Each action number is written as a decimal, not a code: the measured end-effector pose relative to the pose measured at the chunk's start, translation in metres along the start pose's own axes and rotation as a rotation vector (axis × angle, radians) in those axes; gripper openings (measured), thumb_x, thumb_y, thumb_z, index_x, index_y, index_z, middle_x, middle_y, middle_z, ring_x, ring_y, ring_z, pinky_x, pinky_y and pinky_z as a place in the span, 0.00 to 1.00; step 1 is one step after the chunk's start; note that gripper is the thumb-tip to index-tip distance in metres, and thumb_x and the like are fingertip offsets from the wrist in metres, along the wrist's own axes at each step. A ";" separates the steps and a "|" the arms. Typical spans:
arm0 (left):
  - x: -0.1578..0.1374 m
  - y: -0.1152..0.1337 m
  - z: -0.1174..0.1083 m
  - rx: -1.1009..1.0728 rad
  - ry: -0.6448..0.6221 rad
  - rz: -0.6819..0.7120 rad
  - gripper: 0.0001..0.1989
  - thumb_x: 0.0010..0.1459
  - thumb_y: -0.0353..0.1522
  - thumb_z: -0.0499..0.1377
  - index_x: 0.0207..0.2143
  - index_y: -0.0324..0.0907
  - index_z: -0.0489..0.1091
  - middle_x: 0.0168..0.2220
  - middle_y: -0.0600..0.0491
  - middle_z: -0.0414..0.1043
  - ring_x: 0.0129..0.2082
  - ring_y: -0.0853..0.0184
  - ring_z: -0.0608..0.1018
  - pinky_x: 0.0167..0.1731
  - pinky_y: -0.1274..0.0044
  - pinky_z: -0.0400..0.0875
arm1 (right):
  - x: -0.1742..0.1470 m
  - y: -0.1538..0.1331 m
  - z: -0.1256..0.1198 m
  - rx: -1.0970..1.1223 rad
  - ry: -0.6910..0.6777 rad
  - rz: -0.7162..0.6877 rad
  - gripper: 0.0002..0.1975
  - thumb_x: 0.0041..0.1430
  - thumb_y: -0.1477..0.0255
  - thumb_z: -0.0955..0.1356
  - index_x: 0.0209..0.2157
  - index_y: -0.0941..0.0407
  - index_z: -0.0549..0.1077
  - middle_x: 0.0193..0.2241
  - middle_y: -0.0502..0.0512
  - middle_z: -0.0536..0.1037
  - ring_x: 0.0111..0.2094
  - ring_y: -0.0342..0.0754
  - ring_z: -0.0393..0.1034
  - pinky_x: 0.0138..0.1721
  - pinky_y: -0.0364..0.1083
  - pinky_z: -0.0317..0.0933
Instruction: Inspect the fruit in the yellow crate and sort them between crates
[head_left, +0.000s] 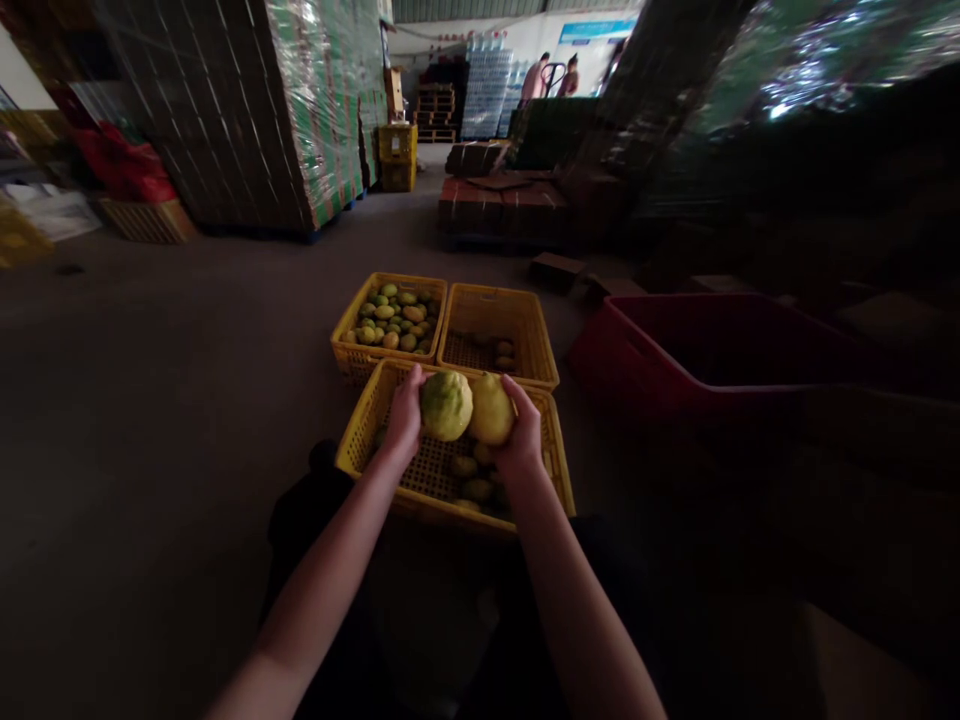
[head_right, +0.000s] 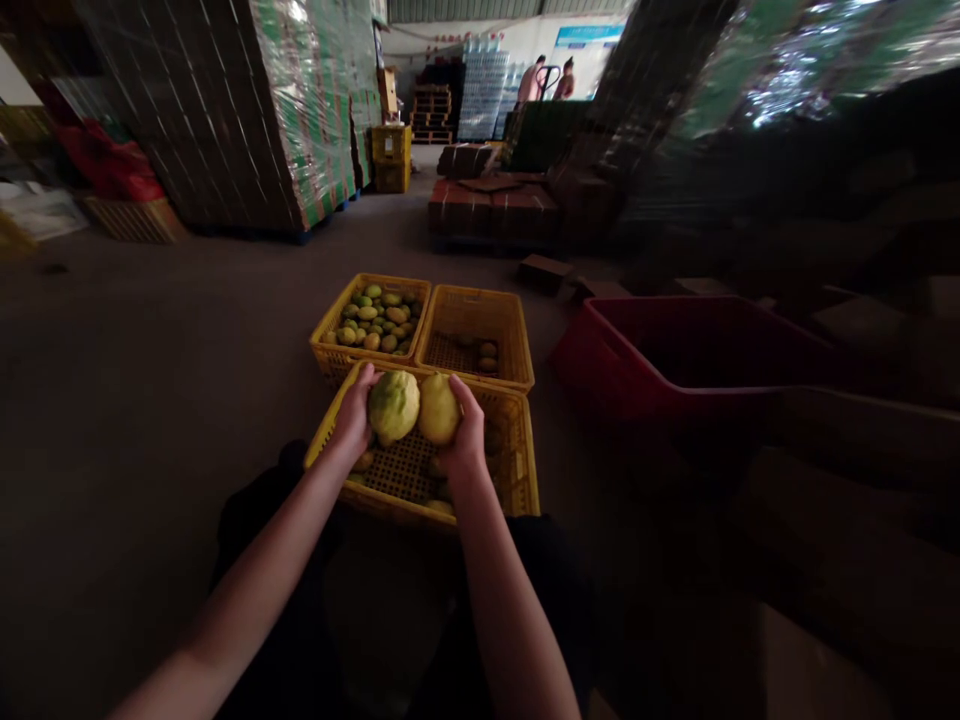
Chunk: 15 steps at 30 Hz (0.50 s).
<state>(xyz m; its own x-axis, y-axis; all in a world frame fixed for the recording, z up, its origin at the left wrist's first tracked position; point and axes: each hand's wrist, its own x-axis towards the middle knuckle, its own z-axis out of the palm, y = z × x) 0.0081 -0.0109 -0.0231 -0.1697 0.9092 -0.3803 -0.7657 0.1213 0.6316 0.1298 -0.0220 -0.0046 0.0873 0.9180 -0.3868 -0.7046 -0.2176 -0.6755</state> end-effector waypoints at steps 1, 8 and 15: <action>0.001 -0.001 -0.001 -0.005 0.012 -0.043 0.12 0.61 0.38 0.57 0.33 0.39 0.75 0.26 0.51 0.77 0.39 0.62 0.81 0.41 0.76 0.74 | 0.000 0.000 0.002 0.043 0.042 0.028 0.06 0.51 0.68 0.70 0.27 0.56 0.74 0.20 0.48 0.78 0.22 0.45 0.73 0.28 0.44 0.71; -0.001 0.004 0.005 -0.253 0.055 -0.292 0.21 0.64 0.41 0.46 0.39 0.37 0.74 0.28 0.47 0.76 0.33 0.60 0.81 0.33 0.71 0.77 | 0.008 0.008 0.003 0.197 0.181 0.240 0.14 0.62 0.63 0.61 0.29 0.55 0.72 0.20 0.51 0.78 0.21 0.46 0.73 0.21 0.43 0.69; -0.007 0.021 0.008 -0.368 0.006 -0.158 0.17 0.58 0.41 0.52 0.34 0.39 0.74 0.27 0.49 0.76 0.29 0.62 0.80 0.34 0.70 0.77 | 0.012 0.008 0.003 0.070 0.090 0.163 0.09 0.55 0.65 0.67 0.32 0.56 0.74 0.21 0.49 0.78 0.21 0.45 0.72 0.22 0.43 0.67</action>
<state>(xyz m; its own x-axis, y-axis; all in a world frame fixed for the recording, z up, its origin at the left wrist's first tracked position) -0.0019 -0.0111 -0.0018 -0.0343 0.8883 -0.4580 -0.9535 0.1082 0.2813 0.1231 -0.0122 -0.0128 0.0288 0.8384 -0.5444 -0.7616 -0.3343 -0.5552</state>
